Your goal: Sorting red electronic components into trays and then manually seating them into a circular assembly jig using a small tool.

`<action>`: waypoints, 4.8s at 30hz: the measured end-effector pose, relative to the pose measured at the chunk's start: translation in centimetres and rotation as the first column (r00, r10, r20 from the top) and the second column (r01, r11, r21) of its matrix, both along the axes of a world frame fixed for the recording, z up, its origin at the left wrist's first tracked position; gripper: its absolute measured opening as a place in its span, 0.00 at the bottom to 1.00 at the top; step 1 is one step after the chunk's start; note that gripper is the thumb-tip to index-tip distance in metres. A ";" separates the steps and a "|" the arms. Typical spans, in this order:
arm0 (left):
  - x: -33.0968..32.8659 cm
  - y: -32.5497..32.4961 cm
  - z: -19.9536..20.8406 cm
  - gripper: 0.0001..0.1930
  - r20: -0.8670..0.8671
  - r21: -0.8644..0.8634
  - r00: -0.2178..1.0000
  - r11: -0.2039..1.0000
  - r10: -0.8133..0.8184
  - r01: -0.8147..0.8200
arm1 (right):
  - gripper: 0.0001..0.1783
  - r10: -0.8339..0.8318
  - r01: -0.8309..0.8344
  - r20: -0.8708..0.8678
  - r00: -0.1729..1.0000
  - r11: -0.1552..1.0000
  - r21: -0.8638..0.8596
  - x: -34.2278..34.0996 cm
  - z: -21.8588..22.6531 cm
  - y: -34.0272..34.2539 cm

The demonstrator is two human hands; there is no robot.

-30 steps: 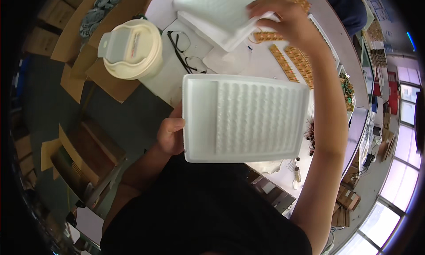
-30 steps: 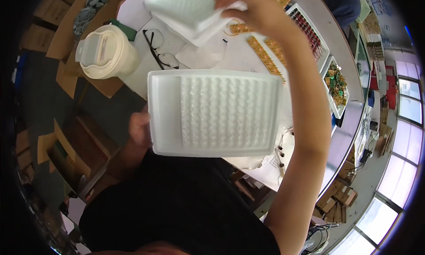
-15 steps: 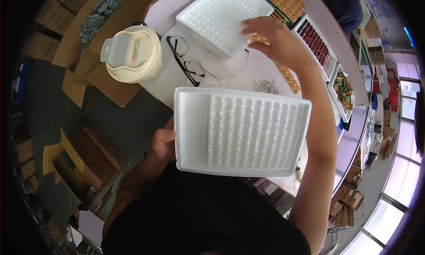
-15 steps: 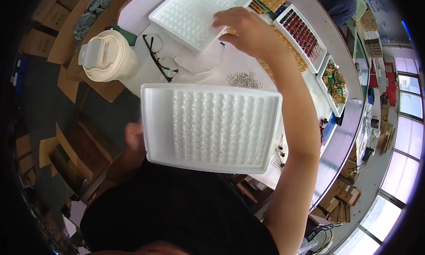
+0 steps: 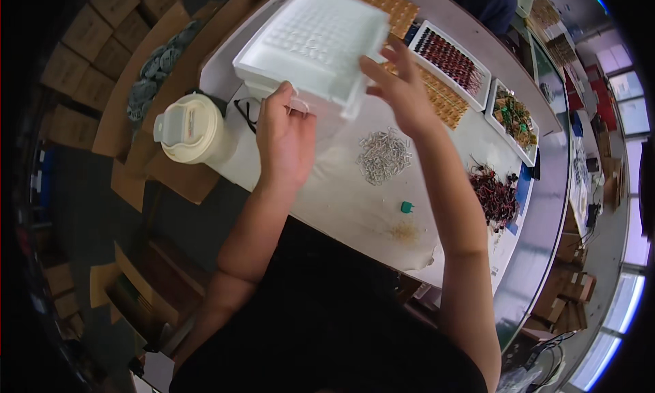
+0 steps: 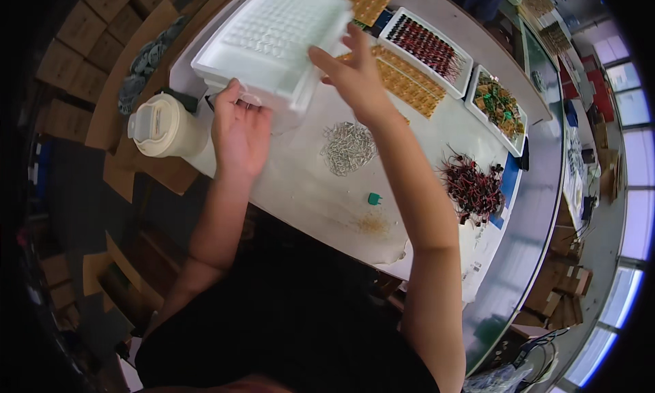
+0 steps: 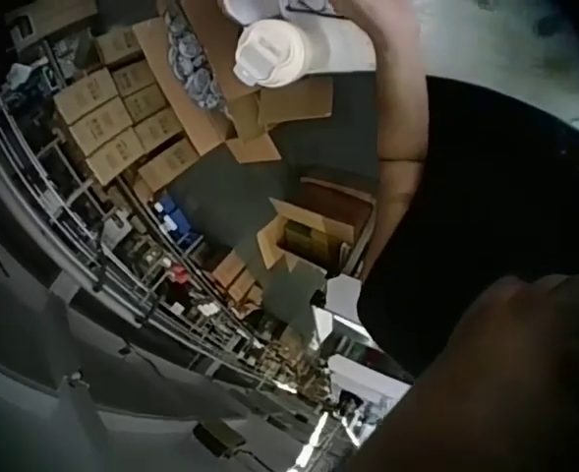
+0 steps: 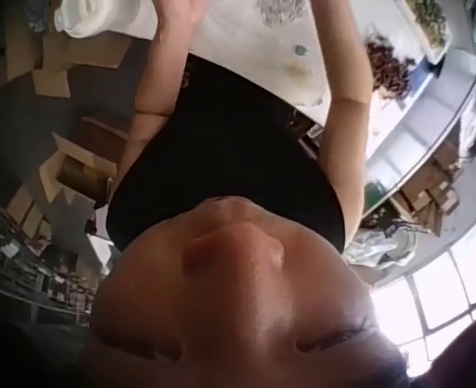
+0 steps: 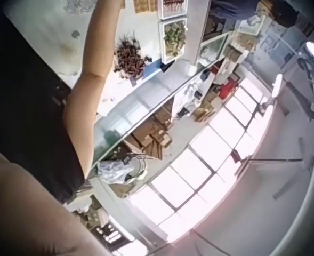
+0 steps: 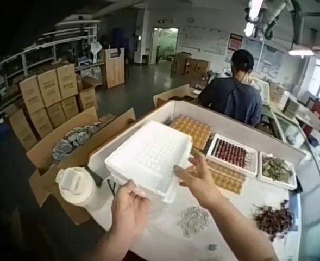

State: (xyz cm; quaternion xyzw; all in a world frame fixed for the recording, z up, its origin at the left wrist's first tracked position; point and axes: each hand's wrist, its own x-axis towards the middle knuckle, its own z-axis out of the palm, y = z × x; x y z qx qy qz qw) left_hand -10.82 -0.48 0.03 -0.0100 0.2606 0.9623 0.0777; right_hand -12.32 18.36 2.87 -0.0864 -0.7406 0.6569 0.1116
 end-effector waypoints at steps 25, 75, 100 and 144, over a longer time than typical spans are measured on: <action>1.2 -0.5 -2.6 0.59 -0.263 -0.821 0.960 0.544 -0.090 -0.174 | 0.66 0.023 -0.023 0.007 1.000 0.846 0.533 -5.5 -4.9 -3.3; 9.9 -2.9 -1.0 0.40 -0.172 0.179 0.894 0.880 -0.413 0.440 | 0.31 0.603 -0.133 -0.114 0.789 0.350 0.927 13.6 5.7 -5.2; 7.9 -5.1 -1.9 0.42 -0.077 0.132 0.928 0.919 -0.364 0.372 | 0.18 0.523 0.068 -0.220 0.823 0.294 0.953 10.0 2.2 -9.9; 5.1 -4.4 -0.3 0.49 -0.179 0.171 0.945 0.937 -0.274 0.304 | 0.16 0.757 -0.270 -0.210 0.618 0.456 0.848 3.6 5.3 -3.6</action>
